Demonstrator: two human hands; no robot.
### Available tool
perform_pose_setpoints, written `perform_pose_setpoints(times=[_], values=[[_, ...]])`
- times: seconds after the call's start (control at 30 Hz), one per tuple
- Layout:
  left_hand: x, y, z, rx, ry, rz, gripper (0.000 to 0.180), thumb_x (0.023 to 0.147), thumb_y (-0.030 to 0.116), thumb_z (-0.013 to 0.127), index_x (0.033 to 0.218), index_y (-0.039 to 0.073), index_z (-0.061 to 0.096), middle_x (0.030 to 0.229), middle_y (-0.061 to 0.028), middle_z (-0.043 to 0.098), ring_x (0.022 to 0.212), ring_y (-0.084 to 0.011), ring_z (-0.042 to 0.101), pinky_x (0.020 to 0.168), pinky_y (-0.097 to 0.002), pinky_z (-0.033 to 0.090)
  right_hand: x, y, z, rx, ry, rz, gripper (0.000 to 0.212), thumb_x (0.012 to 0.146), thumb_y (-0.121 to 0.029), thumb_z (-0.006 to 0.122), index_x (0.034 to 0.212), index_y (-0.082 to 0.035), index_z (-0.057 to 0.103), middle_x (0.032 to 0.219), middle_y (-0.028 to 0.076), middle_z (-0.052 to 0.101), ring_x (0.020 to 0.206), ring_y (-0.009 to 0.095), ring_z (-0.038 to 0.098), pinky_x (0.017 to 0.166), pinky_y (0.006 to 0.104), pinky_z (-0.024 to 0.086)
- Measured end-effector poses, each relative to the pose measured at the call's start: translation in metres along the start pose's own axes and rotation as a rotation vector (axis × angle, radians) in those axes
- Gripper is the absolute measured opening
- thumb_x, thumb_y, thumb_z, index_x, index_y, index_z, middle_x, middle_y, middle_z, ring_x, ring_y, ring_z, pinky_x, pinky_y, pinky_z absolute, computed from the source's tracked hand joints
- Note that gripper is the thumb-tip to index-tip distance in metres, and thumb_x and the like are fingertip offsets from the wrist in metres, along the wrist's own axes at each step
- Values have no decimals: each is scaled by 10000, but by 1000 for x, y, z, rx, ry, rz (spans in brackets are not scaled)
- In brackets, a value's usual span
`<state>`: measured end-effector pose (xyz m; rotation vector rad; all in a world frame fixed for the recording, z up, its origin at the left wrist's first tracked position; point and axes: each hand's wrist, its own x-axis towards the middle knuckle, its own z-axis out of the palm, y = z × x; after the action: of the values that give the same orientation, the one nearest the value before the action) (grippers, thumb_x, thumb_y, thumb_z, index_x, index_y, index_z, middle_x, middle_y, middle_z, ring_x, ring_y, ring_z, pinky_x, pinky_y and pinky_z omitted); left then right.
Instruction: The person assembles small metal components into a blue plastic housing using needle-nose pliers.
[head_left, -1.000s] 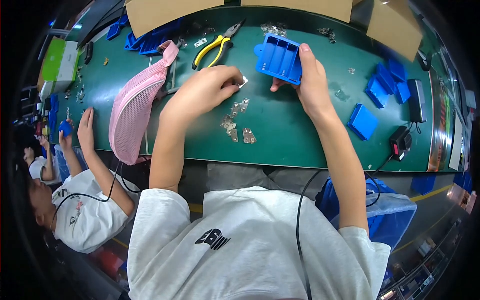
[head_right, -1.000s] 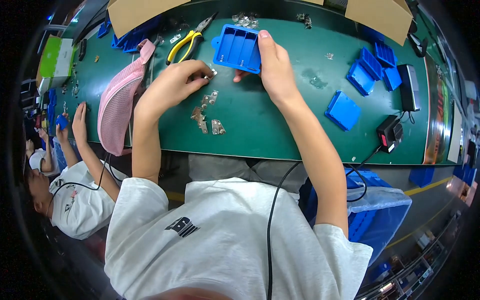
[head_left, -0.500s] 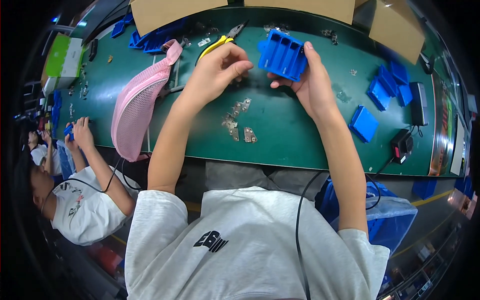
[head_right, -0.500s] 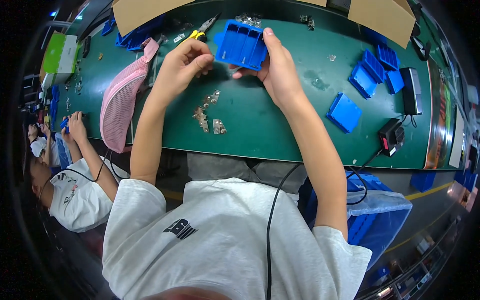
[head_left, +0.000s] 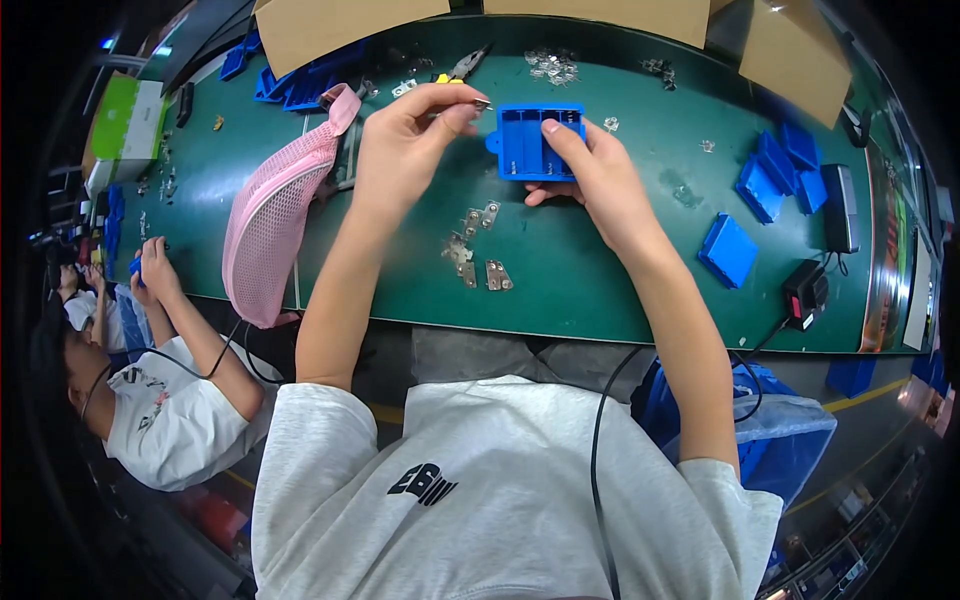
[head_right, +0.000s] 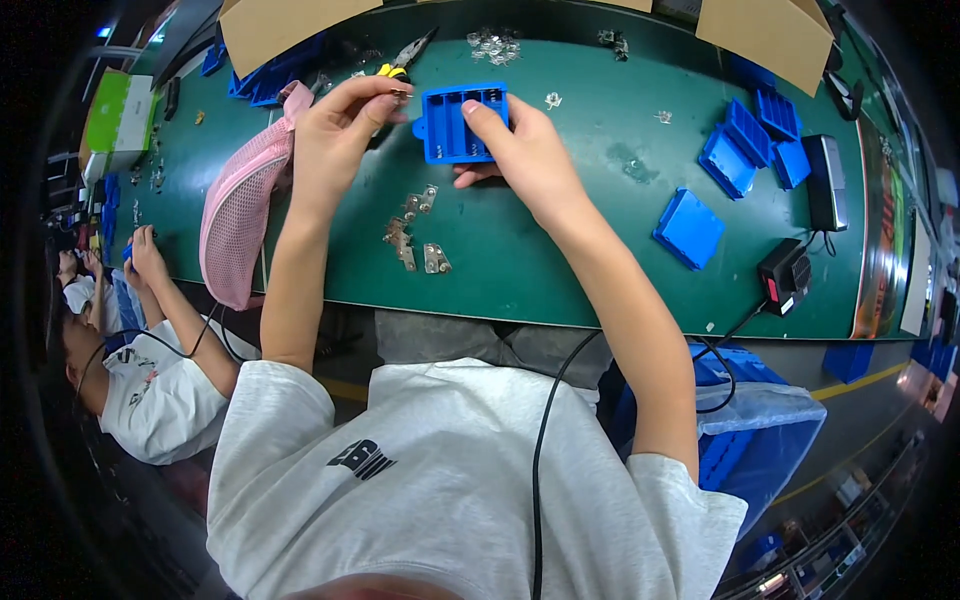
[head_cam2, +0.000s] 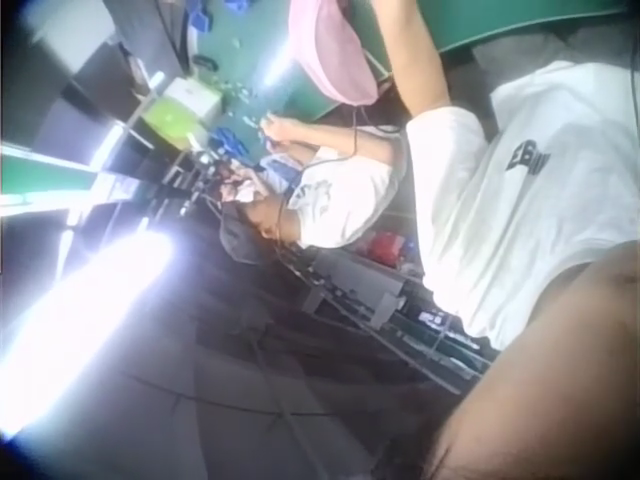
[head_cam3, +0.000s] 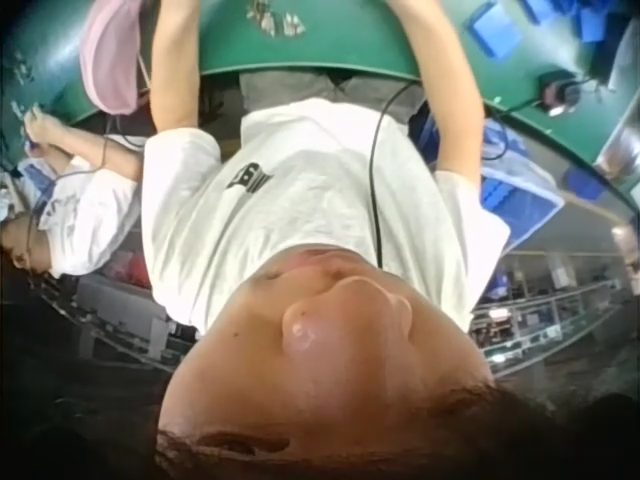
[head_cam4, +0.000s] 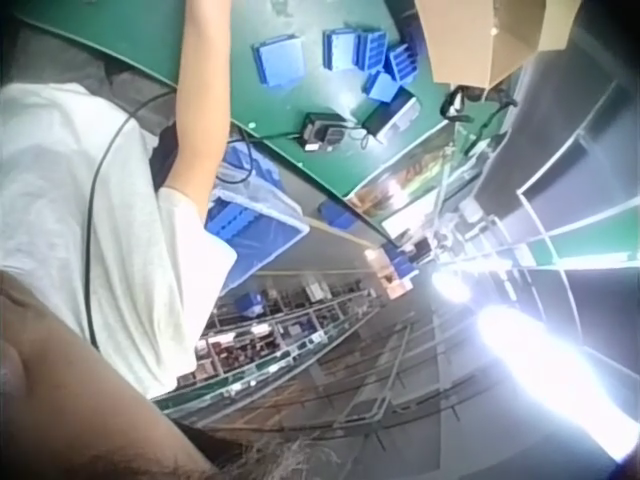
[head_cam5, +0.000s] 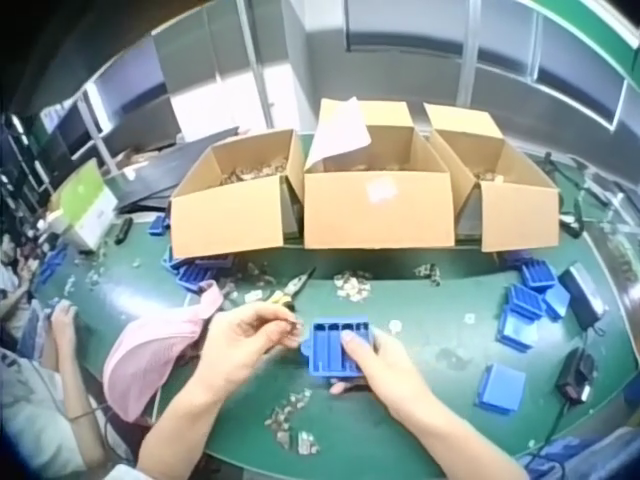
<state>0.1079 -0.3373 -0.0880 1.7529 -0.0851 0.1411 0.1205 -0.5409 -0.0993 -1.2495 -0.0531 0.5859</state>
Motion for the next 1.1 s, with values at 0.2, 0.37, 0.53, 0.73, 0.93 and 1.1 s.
perform_pose_setpoints(times=[0.2, 0.37, 0.53, 0.73, 0.93, 1.1], values=[[-1, 5, 11, 370, 50, 367, 134, 812, 18, 645, 936, 41, 693, 857, -74, 629, 786, -172, 620, 691, -264, 492, 0, 5, 6, -28, -5, -26, 379, 934, -278, 545, 1121, 51, 513, 895, 112, 616, 704, 145, 624, 585, 264, 564], [-3, 3, 14, 404, 4, 386, 163, 790, -1, 645, 938, 47, 695, 833, -74, 613, 773, -198, 611, 681, -287, 490, -2, 6, 8, -26, -22, -10, 378, 936, -271, 547, 1131, 51, 512, 920, 110, 607, 735, 149, 623, 583, 263, 563], [-4, -4, 15, 588, 26, 535, 216, 748, -20, 666, 947, 56, 694, 846, -83, 574, 769, -230, 579, 649, -311, 479, -1, 10, 9, -22, -39, -26, 378, 933, -270, 562, 1131, 47, 511, 911, 106, 605, 716, 148, 622, 578, 262, 562], [-7, 2, 20, 542, 45, 461, 230, 734, -31, 670, 944, 57, 693, 839, -87, 551, 776, -233, 572, 648, -319, 478, -3, 8, 10, -4, -29, -23, 367, 930, -261, 569, 1120, 48, 512, 915, 109, 604, 690, 145, 625, 567, 259, 559], [-5, 2, 14, 592, 11, 480, 219, 755, -15, 664, 957, 64, 694, 832, -84, 543, 757, -229, 570, 641, -313, 477, 0, 9, 10, -50, -10, 2, 365, 939, -283, 549, 1099, 44, 525, 883, 108, 614, 682, 146, 625, 578, 259, 562], [-3, 2, 10, 395, 7, 260, 189, 815, 21, 644, 989, 68, 703, 869, -74, 566, 765, -173, 579, 654, -264, 474, -2, 6, 9, -68, 8, 24, 369, 946, -303, 532, 1085, 38, 534, 864, 107, 620, 682, 146, 623, 595, 257, 564]])
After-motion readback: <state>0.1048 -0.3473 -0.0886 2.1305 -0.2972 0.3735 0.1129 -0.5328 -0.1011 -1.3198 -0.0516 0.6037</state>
